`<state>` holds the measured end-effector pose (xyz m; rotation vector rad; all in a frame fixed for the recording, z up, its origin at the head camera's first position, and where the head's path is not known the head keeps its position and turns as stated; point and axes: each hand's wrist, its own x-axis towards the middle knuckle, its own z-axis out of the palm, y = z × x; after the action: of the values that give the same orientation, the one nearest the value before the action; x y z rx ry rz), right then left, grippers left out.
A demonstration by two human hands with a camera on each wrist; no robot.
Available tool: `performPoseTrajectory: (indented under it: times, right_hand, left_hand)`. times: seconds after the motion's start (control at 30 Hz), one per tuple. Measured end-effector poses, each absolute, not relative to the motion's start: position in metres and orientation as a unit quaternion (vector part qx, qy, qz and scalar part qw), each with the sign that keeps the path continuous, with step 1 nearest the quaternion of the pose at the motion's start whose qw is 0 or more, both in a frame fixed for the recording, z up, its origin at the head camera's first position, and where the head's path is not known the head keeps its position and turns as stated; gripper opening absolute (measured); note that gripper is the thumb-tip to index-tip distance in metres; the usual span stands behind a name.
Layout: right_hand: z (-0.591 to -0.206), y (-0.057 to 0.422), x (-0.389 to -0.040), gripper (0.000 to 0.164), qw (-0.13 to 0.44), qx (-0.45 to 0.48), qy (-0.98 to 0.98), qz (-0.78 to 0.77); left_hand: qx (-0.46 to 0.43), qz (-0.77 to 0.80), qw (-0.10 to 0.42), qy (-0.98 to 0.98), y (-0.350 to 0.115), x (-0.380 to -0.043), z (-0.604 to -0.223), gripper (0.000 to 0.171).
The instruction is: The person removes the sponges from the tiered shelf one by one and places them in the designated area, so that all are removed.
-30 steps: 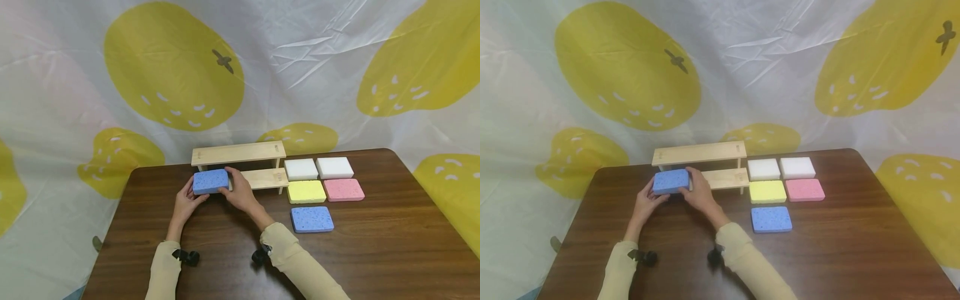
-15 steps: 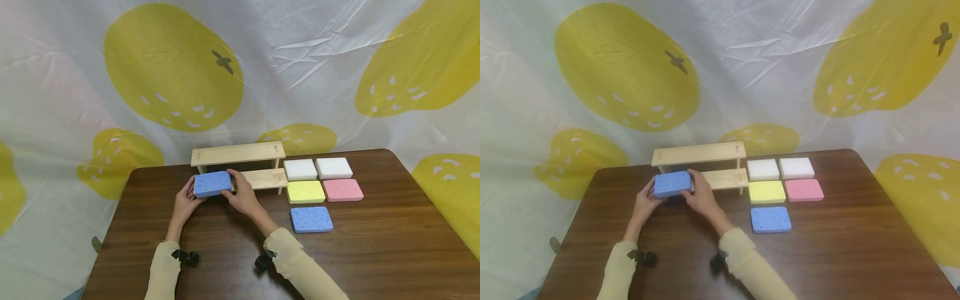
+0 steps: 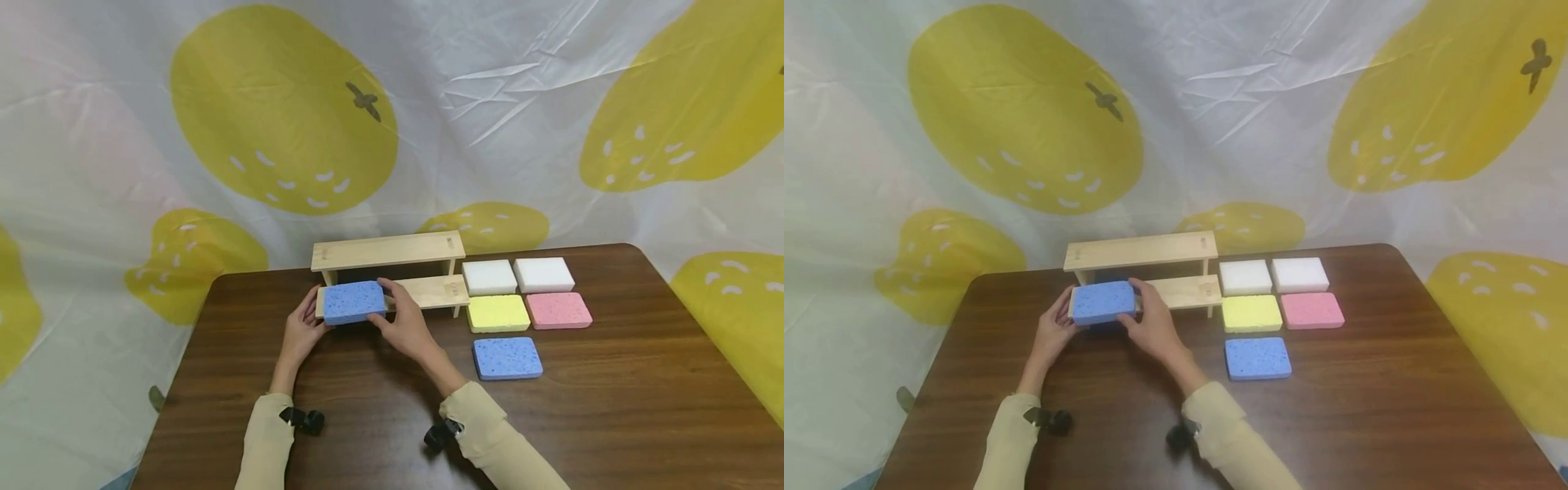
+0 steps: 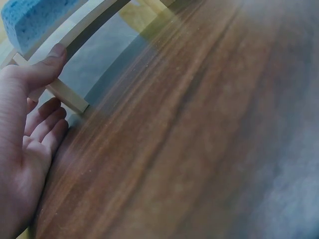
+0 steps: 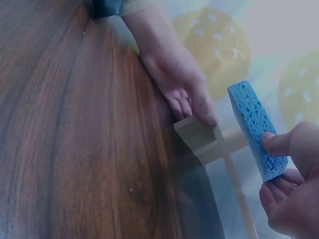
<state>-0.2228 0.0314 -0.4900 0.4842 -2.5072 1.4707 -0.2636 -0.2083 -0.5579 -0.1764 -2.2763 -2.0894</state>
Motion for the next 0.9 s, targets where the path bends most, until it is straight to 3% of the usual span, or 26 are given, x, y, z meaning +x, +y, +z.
performPoseTrajectory:
  times: [0.3, 0.57, 0.9]
  right_hand:
    - [-0.483, 0.035, -0.214, 0.065, 0.115, 0.173, -0.827, 0.522]
    - [-0.477, 0.047, -0.208, 0.064, 0.121, 0.181, -0.821, 0.529]
    - [-0.482, 0.068, -0.203, 0.064, 0.136, 0.176, -0.819, 0.529]
  left_hand:
    - [-0.054, -0.667, 0.006, -0.743, -0.205, -0.250, -0.529, 0.080]
    - [-0.053, -0.669, 0.020, -0.741, -0.207, -0.260, -0.549, 0.081]
    - [-0.058, -0.673, 0.007, -0.737, -0.204, -0.248, -0.529, 0.084]
